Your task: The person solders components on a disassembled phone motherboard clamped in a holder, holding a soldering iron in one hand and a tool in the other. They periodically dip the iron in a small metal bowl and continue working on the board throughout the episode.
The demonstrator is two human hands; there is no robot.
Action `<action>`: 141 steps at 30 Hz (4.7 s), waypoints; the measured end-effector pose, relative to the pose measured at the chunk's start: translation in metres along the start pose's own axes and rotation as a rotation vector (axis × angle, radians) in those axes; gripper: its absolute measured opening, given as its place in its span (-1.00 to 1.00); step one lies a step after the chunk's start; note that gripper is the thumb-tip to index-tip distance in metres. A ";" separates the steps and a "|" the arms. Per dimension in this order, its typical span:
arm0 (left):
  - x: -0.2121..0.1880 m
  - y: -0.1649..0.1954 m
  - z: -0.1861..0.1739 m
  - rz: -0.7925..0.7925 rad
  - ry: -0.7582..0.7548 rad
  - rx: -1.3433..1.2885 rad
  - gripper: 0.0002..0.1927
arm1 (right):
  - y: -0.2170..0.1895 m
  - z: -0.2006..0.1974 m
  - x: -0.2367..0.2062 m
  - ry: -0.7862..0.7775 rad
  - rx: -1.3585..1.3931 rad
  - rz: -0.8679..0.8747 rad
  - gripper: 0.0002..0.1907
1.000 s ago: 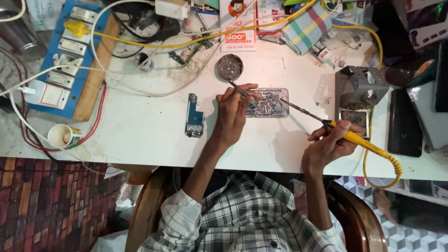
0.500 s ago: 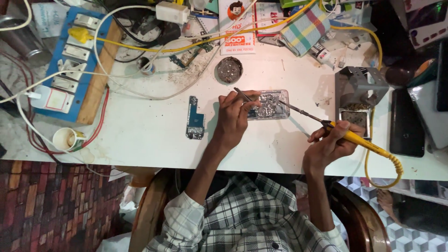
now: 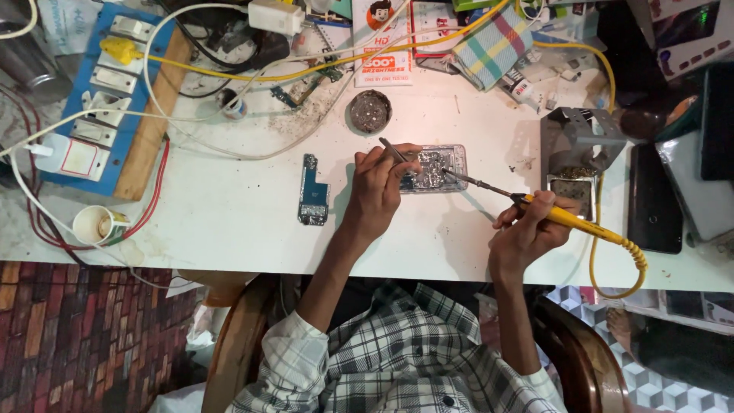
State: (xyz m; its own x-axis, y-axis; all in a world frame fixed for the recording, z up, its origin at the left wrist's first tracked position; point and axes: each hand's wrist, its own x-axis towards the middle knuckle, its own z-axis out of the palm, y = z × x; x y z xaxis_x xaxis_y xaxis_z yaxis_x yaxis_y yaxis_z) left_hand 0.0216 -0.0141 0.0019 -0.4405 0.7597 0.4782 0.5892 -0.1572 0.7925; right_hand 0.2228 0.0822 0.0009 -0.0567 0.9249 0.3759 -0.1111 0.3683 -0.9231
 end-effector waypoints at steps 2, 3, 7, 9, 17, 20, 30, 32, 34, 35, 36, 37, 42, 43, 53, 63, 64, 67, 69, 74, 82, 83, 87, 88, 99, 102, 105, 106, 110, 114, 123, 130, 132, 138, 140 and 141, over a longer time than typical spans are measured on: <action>0.000 0.001 0.000 -0.036 -0.012 -0.003 -0.76 | 0.000 0.000 0.000 -0.003 -0.012 0.005 -0.67; 0.000 0.001 -0.001 -0.053 -0.019 -0.005 -0.76 | 0.000 0.000 0.000 -0.002 -0.018 0.007 -0.67; 0.002 0.004 -0.002 -0.056 -0.030 -0.018 -0.77 | 0.000 0.000 0.000 -0.001 -0.044 0.008 -0.65; 0.003 0.004 -0.002 -0.046 -0.025 0.000 -0.75 | 0.000 0.000 0.000 -0.004 -0.018 0.002 -0.65; 0.008 -0.001 0.002 -0.080 -0.017 -0.053 -0.75 | 0.004 0.001 0.001 -0.017 0.042 -0.004 -0.67; 0.009 -0.004 0.001 -0.100 -0.018 -0.069 -0.73 | 0.004 0.002 0.002 -0.008 0.013 -0.001 -0.68; 0.013 -0.004 0.001 -0.102 -0.033 -0.052 -0.74 | 0.000 0.003 0.002 -0.005 -0.002 -0.001 -0.69; 0.013 -0.007 0.001 -0.082 -0.028 -0.052 -0.76 | 0.000 0.002 0.001 -0.014 -0.007 0.022 -0.70; 0.013 -0.010 0.003 -0.104 -0.035 -0.050 -0.76 | 0.000 0.002 0.001 -0.021 -0.003 0.028 -0.70; 0.013 -0.010 0.005 -0.138 -0.048 -0.052 -0.76 | 0.001 0.002 0.001 -0.022 0.000 0.026 -0.69; 0.013 -0.011 0.008 -0.171 -0.060 -0.052 -0.75 | 0.001 0.002 0.001 -0.023 0.004 0.022 -0.69; 0.013 -0.010 0.010 -0.164 -0.025 -0.041 -0.76 | 0.002 0.001 0.001 -0.015 -0.005 0.023 -0.68; 0.001 0.002 0.019 -0.128 0.065 0.014 -0.76 | 0.006 -0.001 0.000 0.101 -0.032 -0.004 -0.60; 0.000 0.003 0.019 -0.140 0.058 0.017 -0.77 | 0.007 -0.002 -0.001 0.119 -0.034 -0.008 -0.60; 0.019 -0.002 0.020 -0.154 0.105 -0.025 -0.79 | 0.020 -0.015 -0.002 0.217 -0.090 -0.160 -0.56; 0.025 0.006 0.028 -0.203 0.271 -0.079 -0.83 | 0.014 -0.017 -0.005 0.229 -0.135 -0.170 -0.48; 0.027 0.005 0.029 -0.197 0.284 -0.168 -0.81 | 0.013 -0.017 -0.003 0.242 -0.127 -0.168 -0.48; 0.028 0.004 0.029 -0.225 0.277 -0.275 -0.79 | 0.011 -0.018 -0.007 0.269 -0.133 -0.145 -0.47; 0.031 0.001 0.029 -0.263 0.247 -0.133 -0.85 | 0.011 -0.017 -0.008 0.254 -0.147 -0.143 -0.48; 0.038 -0.001 0.035 -0.181 0.327 -0.105 -0.80 | 0.012 -0.012 -0.005 0.242 -0.124 -0.117 -0.47; 0.049 -0.011 0.040 -0.162 0.381 -0.175 -0.82 | 0.014 -0.011 -0.003 0.256 -0.011 -0.131 -0.53; 0.050 -0.012 0.039 -0.139 0.377 -0.182 -0.83 | 0.014 -0.011 -0.003 0.260 -0.019 -0.134 -0.54; 0.050 -0.014 0.033 -0.177 0.333 -0.112 -0.84 | 0.011 -0.010 -0.004 0.288 0.052 -0.066 -0.58; 0.049 -0.015 0.030 -0.180 0.289 -0.141 -0.82 | 0.009 -0.010 -0.004 0.257 0.055 -0.058 -0.58; 0.053 -0.032 0.008 -0.155 0.047 -0.261 -0.79 | 0.023 0.013 0.047 -0.002 0.185 -0.009 -0.60; 0.057 -0.036 0.009 -0.113 0.024 -0.342 -0.71 | 0.025 0.019 0.067 0.000 0.236 0.053 -0.60; 0.062 -0.040 0.008 -0.127 -0.007 -0.378 -0.76 | 0.032 0.029 0.079 -0.035 0.219 0.001 -0.59; 0.062 -0.040 0.007 -0.145 -0.018 -0.368 -0.73 | 0.034 0.030 0.080 -0.061 0.216 0.001 -0.59; 0.063 -0.042 0.000 -0.170 -0.038 -0.303 -0.73 | 0.043 0.033 0.083 -0.084 0.229 0.027 -0.60; 0.060 -0.042 -0.004 -0.148 -0.039 -0.207 -0.71 | 0.050 0.032 0.091 -0.070 0.217 -0.028 -0.57; 0.058 -0.044 -0.009 -0.302 -0.097 -0.270 -0.60 | 0.062 0.008 0.114 -0.130 0.159 -0.084 -0.57; 0.054 -0.045 -0.017 -0.217 -0.096 -0.253 -0.54 | 0.061 0.003 0.126 -0.140 0.108 -0.143 -0.58; 0.052 -0.045 -0.019 -0.230 -0.094 -0.231 -0.56 | 0.057 0.007 0.122 -0.148 0.112 -0.126 -0.58; 0.051 -0.039 -0.023 -0.140 -0.021 -0.160 -0.64 | 0.039 0.010 0.091 -0.059 0.195 -0.033 -0.60; 0.053 -0.036 -0.024 -0.225 -0.067 -0.143 -0.64 | 0.034 0.010 0.079 -0.045 0.211 -0.004 -0.61; 0.052 -0.035 -0.025 -0.271 -0.095 -0.137 -0.64 | 0.032 0.010 0.072 -0.034 0.215 0.015 -0.61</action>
State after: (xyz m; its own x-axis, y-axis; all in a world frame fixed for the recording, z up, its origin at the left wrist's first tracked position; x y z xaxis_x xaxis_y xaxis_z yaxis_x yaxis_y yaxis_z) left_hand -0.0390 0.0152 0.0085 -0.4999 0.8403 0.2099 0.3596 -0.0191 0.9329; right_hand 0.2050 0.1594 -0.0008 -0.0932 0.9253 0.3677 -0.3184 0.3222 -0.8915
